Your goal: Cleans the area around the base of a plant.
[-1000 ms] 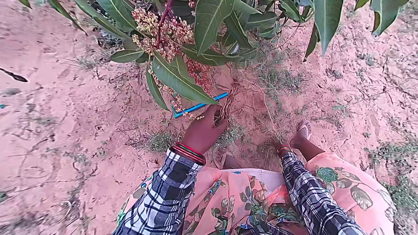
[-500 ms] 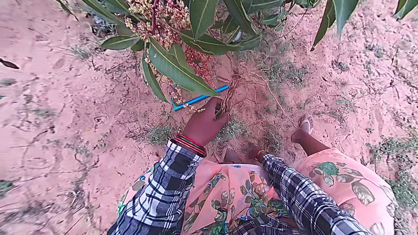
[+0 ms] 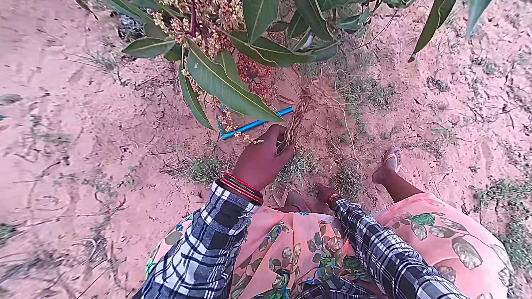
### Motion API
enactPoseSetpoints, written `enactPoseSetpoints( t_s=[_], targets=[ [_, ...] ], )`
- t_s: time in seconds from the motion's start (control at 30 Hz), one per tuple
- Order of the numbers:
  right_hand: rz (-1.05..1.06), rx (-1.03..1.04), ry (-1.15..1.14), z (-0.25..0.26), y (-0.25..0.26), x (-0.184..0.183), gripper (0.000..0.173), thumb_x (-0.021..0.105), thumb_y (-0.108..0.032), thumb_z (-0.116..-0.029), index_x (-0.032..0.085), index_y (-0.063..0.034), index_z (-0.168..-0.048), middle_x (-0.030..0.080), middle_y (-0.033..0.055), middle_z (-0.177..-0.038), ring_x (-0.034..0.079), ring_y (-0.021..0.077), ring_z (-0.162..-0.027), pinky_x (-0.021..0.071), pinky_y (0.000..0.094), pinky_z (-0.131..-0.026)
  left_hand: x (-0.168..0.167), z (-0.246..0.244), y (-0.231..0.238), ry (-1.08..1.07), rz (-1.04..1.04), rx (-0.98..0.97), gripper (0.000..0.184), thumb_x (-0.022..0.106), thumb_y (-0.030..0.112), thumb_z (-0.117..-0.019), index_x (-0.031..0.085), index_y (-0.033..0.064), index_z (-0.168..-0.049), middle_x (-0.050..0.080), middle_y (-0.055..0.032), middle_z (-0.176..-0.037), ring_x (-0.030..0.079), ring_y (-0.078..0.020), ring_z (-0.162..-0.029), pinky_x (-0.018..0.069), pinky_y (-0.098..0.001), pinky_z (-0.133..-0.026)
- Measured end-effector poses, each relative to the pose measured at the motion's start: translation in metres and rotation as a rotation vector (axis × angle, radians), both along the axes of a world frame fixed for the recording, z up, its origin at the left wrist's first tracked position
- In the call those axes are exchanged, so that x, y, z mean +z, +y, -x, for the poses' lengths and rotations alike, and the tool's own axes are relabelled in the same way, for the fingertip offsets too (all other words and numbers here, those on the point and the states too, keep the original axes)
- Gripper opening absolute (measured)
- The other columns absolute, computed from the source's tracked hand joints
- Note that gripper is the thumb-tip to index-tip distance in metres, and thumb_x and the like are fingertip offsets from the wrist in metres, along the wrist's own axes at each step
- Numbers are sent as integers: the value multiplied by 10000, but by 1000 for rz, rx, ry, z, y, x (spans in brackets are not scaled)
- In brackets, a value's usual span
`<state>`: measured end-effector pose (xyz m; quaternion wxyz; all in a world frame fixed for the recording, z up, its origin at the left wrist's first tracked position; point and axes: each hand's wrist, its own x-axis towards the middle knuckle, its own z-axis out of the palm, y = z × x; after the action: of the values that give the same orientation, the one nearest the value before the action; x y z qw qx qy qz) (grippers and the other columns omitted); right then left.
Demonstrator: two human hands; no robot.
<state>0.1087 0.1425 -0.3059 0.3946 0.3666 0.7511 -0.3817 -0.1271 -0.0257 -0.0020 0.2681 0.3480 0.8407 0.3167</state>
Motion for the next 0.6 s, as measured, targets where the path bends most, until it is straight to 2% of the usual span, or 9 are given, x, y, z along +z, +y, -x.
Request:
enactPoseSetpoints(
  t_s=[0.07, 0.17, 0.33, 0.47, 0.5, 0.6],
  targets=[
    [-5, 22, 6, 5, 4, -1, 457, 418, -243, -1119, 457, -5, -1508, 592, 289, -1394, 598, 424, -1285, 436, 577, -1112, 0, -1, 1, -5, 0, -3, 409, 607, 376, -1038, 549, 147, -1372, 704, -96, -1185, 696, -304, -1040, 532, -616, -834],
    [-23, 69, -2, 11, 8, 0, 548, 333, -370, -1138, 496, 35, -1470, 569, 292, -1428, 544, 415, -1357, 385, 572, -1155, -2, -1, 2, -17, -2, -7, 402, 612, 364, -1040, 552, 138, -1367, 703, -101, -1188, 692, -298, -1052, 525, -616, -851],
    [-108, 231, -129, 14, -1, 9, 470, 410, -318, -1111, 539, -15, -1445, 590, 255, -1423, 550, 421, -1353, 421, 625, -1105, -3, 0, 1, -11, 12, 2, 407, 608, 373, -1041, 547, 141, -1371, 701, -112, -1201, 694, -315, -1062, 524, -627, -855],
    [-183, 295, -170, 4, -9, 12, 539, 345, -441, -1115, 619, -49, -1365, 632, 239, -1376, 587, 435, -1306, 455, 668, -1039, -1, 3, -1, -18, 26, 3, 396, 604, 366, -1046, 548, 142, -1368, 695, -108, -1189, 692, -318, -1033, 532, -618, -826],
    [-197, 303, -179, 2, -10, 13, 536, 356, -443, -1111, 628, -48, -1351, 638, 240, -1365, 594, 440, -1295, 461, 676, -1026, -1, 4, -3, -10, 17, 8, 385, 607, 362, -1045, 553, 143, -1357, 699, -106, -1179, 697, -316, -1015, 537, -612, -807],
    [-240, 205, -192, -11, -6, 22, 478, 379, -364, -1108, 604, -53, -1392, 628, 241, -1379, 588, 438, -1301, 465, 659, -1040, 1, 4, -5, -43, 16, 12, 410, 601, 371, -1046, 539, 147, -1384, 691, -112, -1235, 692, -327, -1079, 530, -625, -851]
  ],
)
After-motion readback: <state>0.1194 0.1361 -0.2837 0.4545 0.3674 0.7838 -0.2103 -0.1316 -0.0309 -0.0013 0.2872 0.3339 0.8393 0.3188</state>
